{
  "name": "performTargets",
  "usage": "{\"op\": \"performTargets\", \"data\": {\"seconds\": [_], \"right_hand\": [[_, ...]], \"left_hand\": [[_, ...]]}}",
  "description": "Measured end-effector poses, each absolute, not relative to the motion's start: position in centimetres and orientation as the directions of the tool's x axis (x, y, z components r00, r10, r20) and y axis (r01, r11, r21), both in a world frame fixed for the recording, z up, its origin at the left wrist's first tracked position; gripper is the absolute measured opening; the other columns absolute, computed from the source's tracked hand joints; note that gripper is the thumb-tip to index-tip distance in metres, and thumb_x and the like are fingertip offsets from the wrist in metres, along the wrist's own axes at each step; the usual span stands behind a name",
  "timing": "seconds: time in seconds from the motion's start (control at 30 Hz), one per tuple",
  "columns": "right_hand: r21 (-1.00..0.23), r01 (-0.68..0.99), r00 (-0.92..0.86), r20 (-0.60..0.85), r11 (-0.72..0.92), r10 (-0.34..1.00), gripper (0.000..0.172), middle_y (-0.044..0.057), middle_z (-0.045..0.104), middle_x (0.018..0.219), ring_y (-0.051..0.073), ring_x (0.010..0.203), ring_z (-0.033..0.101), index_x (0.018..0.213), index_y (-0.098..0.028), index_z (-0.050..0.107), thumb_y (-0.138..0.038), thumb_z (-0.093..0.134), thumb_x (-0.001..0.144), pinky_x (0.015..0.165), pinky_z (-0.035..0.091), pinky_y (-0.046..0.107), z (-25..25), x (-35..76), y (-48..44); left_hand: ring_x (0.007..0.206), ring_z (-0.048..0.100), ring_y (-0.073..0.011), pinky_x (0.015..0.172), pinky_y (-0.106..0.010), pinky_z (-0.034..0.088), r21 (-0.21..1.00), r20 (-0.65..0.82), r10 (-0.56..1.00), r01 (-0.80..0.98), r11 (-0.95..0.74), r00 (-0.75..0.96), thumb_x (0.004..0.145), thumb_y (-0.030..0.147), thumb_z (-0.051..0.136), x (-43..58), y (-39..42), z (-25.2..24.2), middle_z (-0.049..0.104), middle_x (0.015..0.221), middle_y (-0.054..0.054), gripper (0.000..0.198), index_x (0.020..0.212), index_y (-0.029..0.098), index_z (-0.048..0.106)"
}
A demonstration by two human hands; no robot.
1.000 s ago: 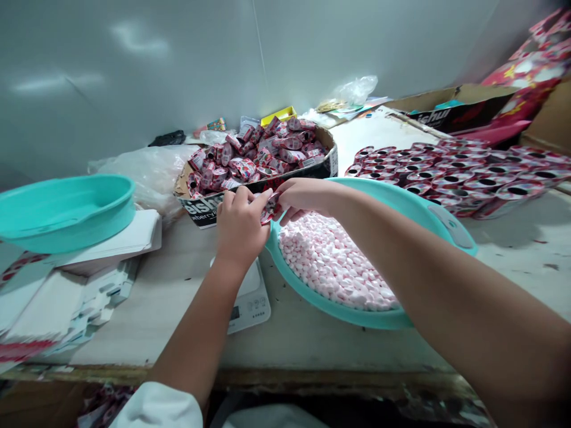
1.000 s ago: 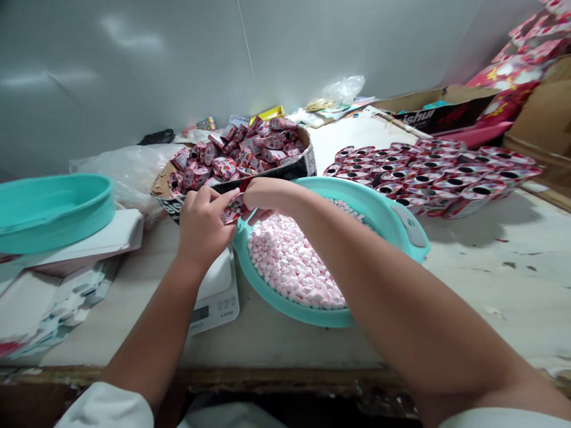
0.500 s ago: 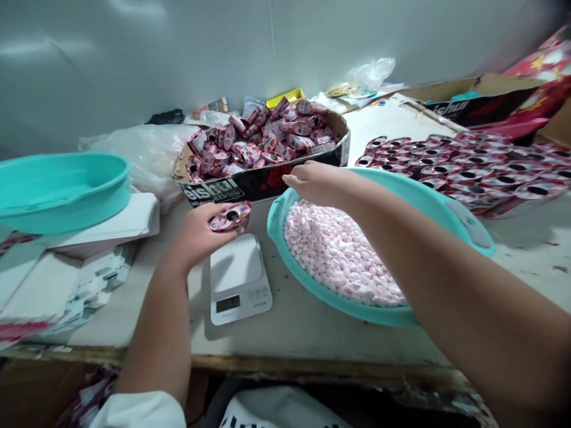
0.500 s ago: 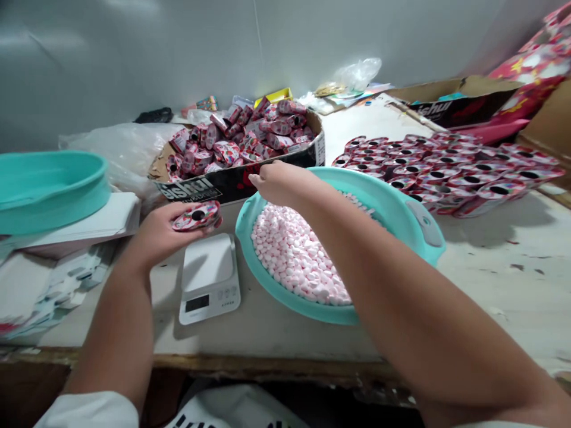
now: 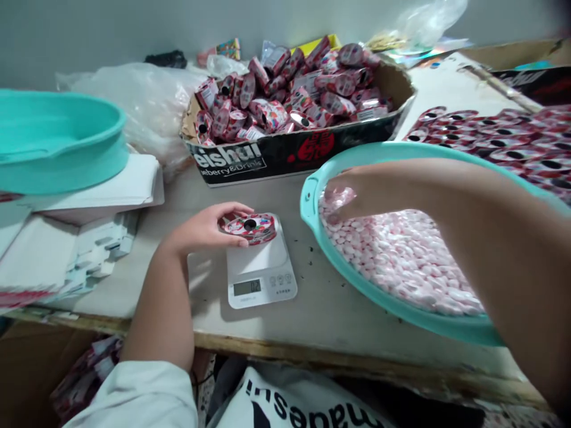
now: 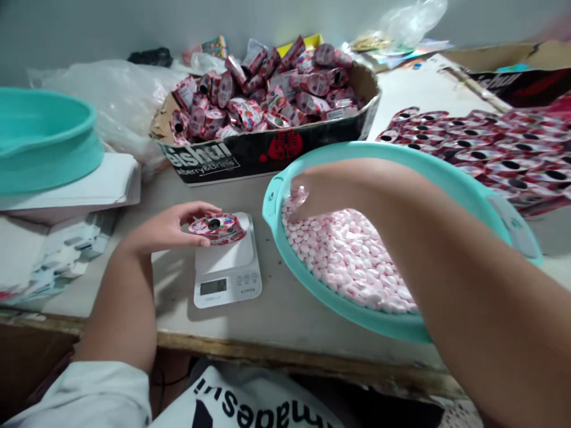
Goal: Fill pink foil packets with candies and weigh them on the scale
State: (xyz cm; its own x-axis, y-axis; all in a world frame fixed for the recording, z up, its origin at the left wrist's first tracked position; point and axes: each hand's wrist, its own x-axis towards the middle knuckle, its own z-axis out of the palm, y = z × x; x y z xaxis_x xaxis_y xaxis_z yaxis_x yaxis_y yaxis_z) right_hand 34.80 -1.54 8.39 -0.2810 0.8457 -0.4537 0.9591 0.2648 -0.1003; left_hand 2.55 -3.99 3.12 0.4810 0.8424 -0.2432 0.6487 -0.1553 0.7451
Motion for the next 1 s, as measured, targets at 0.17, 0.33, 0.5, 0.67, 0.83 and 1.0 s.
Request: {"op": "performTargets", "data": {"seconds": [0.17, 0.33, 0.5, 0.67, 0.83, 1.0], "right_hand": [[-0.101, 0.952, -0.302, -0.457, 0.288, 0.837, 0.041, 0.001, 0.066, 0.115, 0.019, 0.097, 0.060, 0.118, -0.023, 0.065, -0.048, 0.068, 0.086, 0.078, 0.041, 0.028, 7.8, 34.7, -1.5], [-0.126, 0.941, -0.336, -0.430, 0.313, 0.838, 0.042, 0.004, 0.066, 0.115, 0.019, 0.096, 0.061, 0.119, -0.021, 0.064, -0.046, 0.067, 0.086, 0.078, 0.041, 0.027, 7.6, 35.2, -1.4], [-0.101, 0.949, -0.310, -0.454, 0.298, 0.835, 0.042, 0.002, 0.067, 0.111, 0.020, 0.092, 0.062, 0.119, -0.026, 0.063, -0.052, 0.067, 0.086, 0.074, 0.042, 0.028, 7.4, 35.2, -1.2], [-0.119, 0.938, -0.342, -0.478, 0.326, 0.809, 0.036, 0.000, 0.066, 0.106, 0.019, 0.093, 0.060, 0.113, -0.025, 0.063, -0.049, 0.068, 0.087, 0.076, 0.044, 0.029, 7.5, 34.8, -1.1], [-0.145, 0.897, -0.436, -0.454, 0.419, 0.777, 0.023, -0.001, 0.067, 0.098, 0.016, 0.085, 0.061, 0.104, -0.022, 0.065, -0.040, 0.065, 0.089, 0.074, 0.042, 0.027, 7.3, 34.8, -0.9], [-0.137, 0.890, -0.447, -0.458, 0.435, 0.769, 0.023, -0.001, 0.067, 0.095, 0.015, 0.081, 0.060, 0.101, -0.020, 0.065, -0.039, 0.064, 0.089, 0.069, 0.040, 0.025, 7.3, 34.8, -0.8]], "left_hand": [[0.100, 0.070, -0.0264, 0.086, -0.033, 0.056, 0.685, -0.136, 0.855, 0.671, -0.284, 0.501, 0.070, 0.037, 0.078, 3.5, -4.8, 3.8, 0.076, 0.109, -0.004, 0.043, 0.110, 0.022, 0.073], [0.090, 0.071, -0.0230, 0.081, -0.033, 0.058, 0.838, 0.226, 0.931, 0.429, -0.336, 0.288, 0.065, 0.040, 0.086, 3.1, -5.0, 3.1, 0.076, 0.102, -0.007, 0.049, 0.107, 0.019, 0.072], [0.083, 0.069, -0.0205, 0.074, -0.030, 0.059, 0.834, 0.378, 0.918, 0.386, -0.394, 0.120, 0.061, 0.041, 0.089, 2.6, -4.8, 2.9, 0.074, 0.093, -0.004, 0.050, 0.102, 0.019, 0.073], [0.082, 0.070, -0.0220, 0.071, -0.032, 0.060, 0.839, 0.390, 0.913, 0.362, -0.406, 0.120, 0.064, 0.042, 0.086, 2.8, -5.0, 3.2, 0.075, 0.092, -0.005, 0.045, 0.100, 0.017, 0.074], [0.083, 0.071, -0.0226, 0.070, -0.033, 0.061, 0.844, 0.411, 0.902, 0.319, -0.432, 0.134, 0.064, 0.041, 0.088, 2.5, -5.2, 3.2, 0.076, 0.094, -0.005, 0.042, 0.100, 0.023, 0.075], [0.082, 0.071, -0.0202, 0.071, -0.030, 0.060, 0.826, 0.452, 0.879, 0.300, -0.477, 0.151, 0.065, 0.037, 0.088, 2.3, -5.3, 3.3, 0.076, 0.092, -0.003, 0.039, 0.100, 0.025, 0.077]]}}
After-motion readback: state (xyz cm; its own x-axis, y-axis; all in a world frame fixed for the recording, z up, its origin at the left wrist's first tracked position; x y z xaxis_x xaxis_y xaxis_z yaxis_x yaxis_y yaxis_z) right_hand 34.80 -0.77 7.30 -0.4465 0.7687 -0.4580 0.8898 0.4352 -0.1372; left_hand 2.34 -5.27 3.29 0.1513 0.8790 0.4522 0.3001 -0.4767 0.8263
